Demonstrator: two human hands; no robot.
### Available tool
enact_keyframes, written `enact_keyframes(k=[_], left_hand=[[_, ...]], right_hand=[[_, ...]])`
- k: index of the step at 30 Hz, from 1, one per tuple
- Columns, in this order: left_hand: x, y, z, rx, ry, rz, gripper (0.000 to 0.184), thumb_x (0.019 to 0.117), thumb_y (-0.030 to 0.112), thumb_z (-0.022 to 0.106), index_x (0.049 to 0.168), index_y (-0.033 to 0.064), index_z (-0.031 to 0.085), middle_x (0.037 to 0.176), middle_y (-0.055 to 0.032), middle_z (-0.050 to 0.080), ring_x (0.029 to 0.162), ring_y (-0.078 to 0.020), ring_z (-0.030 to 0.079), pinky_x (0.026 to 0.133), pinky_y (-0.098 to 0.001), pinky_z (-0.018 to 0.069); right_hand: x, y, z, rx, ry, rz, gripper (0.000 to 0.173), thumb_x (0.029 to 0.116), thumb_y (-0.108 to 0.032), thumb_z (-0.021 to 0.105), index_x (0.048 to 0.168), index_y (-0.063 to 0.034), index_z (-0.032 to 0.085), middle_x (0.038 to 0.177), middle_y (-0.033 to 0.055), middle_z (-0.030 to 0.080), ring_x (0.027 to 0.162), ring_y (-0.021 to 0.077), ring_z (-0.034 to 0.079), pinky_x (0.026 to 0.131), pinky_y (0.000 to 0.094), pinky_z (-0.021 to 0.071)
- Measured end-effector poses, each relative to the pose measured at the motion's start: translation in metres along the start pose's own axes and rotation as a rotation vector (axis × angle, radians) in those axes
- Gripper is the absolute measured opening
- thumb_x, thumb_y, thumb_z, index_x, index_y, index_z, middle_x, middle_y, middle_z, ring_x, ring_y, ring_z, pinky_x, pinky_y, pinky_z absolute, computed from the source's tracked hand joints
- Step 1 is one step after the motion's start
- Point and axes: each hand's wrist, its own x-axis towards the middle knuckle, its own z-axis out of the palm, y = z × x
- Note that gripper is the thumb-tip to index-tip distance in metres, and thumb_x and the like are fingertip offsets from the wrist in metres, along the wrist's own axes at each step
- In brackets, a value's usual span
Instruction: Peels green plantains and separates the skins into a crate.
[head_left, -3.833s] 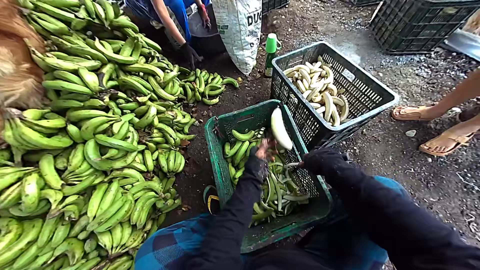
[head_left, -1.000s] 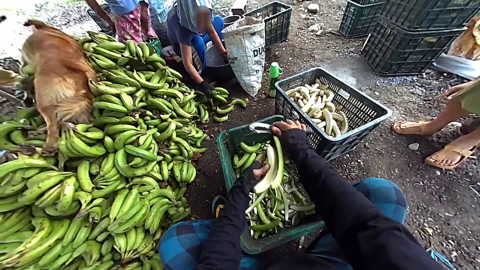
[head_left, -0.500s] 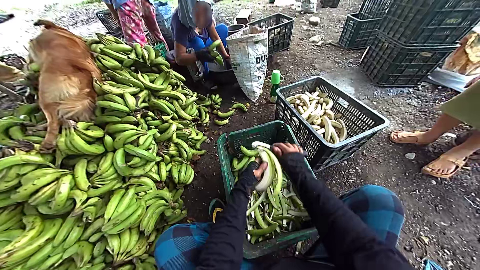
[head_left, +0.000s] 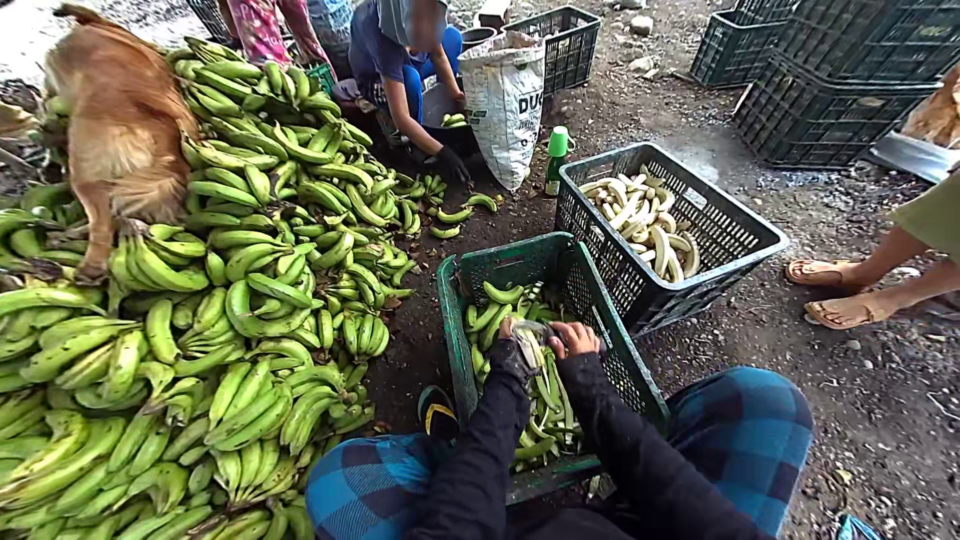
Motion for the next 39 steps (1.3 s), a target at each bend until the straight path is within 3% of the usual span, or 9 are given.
enact_keyframes(k=[6, 10, 15, 20, 22, 23, 28, 32, 39], left_hand=[[0.002, 0.005, -0.039, 0.248, -0.603, 0.369, 0.048, 0.1003, 0.008, 0.044, 0.142, -0.0144, 0.042, 0.117, -0.0116, 0.068, 0.1, -0.0031, 0.065, 0.095, -0.0241, 0.0527], [0.011, -0.011, -0.036, -0.014, -0.204, 0.232, 0.036, 0.1091, 0.014, 0.028, 0.113, -0.0067, 0.057, 0.084, -0.0027, 0.066, 0.076, -0.0051, 0.064, 0.075, -0.0237, 0.0559], [0.0, 0.005, -0.03, 0.176, 0.062, -0.041, 0.05, 0.1132, 0.032, 0.031, 0.142, -0.0054, 0.047, 0.138, -0.0247, 0.056, 0.122, -0.0276, 0.058, 0.106, -0.0422, 0.0457], [-0.032, 0.03, -0.029, 0.241, -0.106, 0.11, 0.035, 0.1111, 0.009, 0.033, 0.126, -0.0151, 0.053, 0.104, -0.017, 0.064, 0.092, -0.0081, 0.061, 0.089, -0.024, 0.05], [-0.015, -0.007, -0.048, -0.029, -0.362, 0.349, 0.039, 0.1049, 0.018, 0.039, 0.125, -0.0114, 0.055, 0.092, -0.0029, 0.071, 0.084, -0.0036, 0.068, 0.083, -0.0235, 0.0569], [-0.009, -0.017, -0.053, -0.208, -0.479, 0.362, 0.039, 0.1051, 0.025, 0.043, 0.125, -0.006, 0.054, 0.092, -0.0004, 0.073, 0.084, -0.0066, 0.07, 0.081, -0.0255, 0.0586], [0.002, -0.01, -0.055, -0.603, -0.247, -0.043, 0.058, 0.109, 0.051, 0.021, 0.101, 0.0075, 0.058, 0.074, -0.0039, 0.063, 0.059, -0.0114, 0.062, 0.053, -0.0252, 0.0547], [0.019, -0.007, -0.047, -0.328, 0.04, -0.189, 0.041, 0.1131, 0.029, 0.023, 0.116, 0.0009, 0.053, 0.082, -0.0055, 0.057, 0.064, -0.0101, 0.055, 0.06, -0.0238, 0.0504], [-0.045, 0.052, -0.011, 0.303, 0.116, -0.108, 0.039, 0.1101, 0.003, 0.035, 0.144, -0.0152, 0.039, 0.144, -0.027, 0.05, 0.132, -0.0174, 0.049, 0.112, -0.025, 0.0344]], right_hand=[[0.078, -0.013, -0.063, -0.248, -0.293, 0.178, 0.048, 0.1117, -0.045, 0.035, 0.137, -0.0154, 0.064, 0.129, 0.0216, 0.068, 0.128, 0.043, 0.059, 0.109, 0.0684, 0.037], [0.052, 0.006, -0.04, -0.106, -0.19, -0.033, 0.037, 0.107, -0.027, 0.053, 0.138, -0.0092, 0.065, 0.133, 0.0268, 0.064, 0.129, 0.0499, 0.055, 0.108, 0.0691, 0.0368], [-0.005, 0.021, 0.001, 0.03, -0.066, -0.243, 0.037, 0.0981, -0.028, 0.062, 0.124, -0.0034, 0.073, 0.124, 0.0272, 0.068, 0.122, 0.0528, 0.057, 0.103, 0.0707, 0.0378], [0.042, -0.005, -0.018, -0.203, -0.202, -0.012, 0.044, 0.1098, -0.04, 0.045, 0.137, -0.0126, 0.066, 0.129, 0.0263, 0.067, 0.126, 0.0495, 0.058, 0.108, 0.0691, 0.0366], [0.069, 0.042, 0.021, -0.262, 0.19, -0.156, 0.057, 0.1091, -0.048, 0.036, 0.102, -0.0083, 0.077, 0.093, 0.0228, 0.075, 0.091, 0.0437, 0.071, 0.085, 0.0701, 0.0486], [0.079, 0.021, -0.016, -0.199, -0.229, 0.057, 0.058, 0.1124, -0.044, 0.032, 0.127, -0.0019, 0.068, 0.123, 0.0268, 0.069, 0.121, 0.0443, 0.063, 0.107, 0.0672, 0.0414], [0.043, 0.015, -0.03, 0.032, -0.363, 0.003, 0.039, 0.1074, -0.021, 0.052, 0.134, 0.0061, 0.062, 0.133, 0.0289, 0.063, 0.13, 0.0409, 0.057, 0.116, 0.0541, 0.0367], [0.006, 0.046, 0.014, 0.128, -0.306, -0.289, 0.035, 0.0892, -0.012, 0.068, 0.119, 0.0061, 0.072, 0.12, 0.0307, 0.069, 0.118, 0.0493, 0.062, 0.108, 0.0639, 0.0382], [0.024, 0.015, 0.029, -0.083, -0.323, 0.153, 0.051, 0.1092, -0.04, 0.045, 0.14, -0.0027, 0.061, 0.137, 0.0247, 0.063, 0.132, 0.042, 0.057, 0.113, 0.0634, 0.0374]])
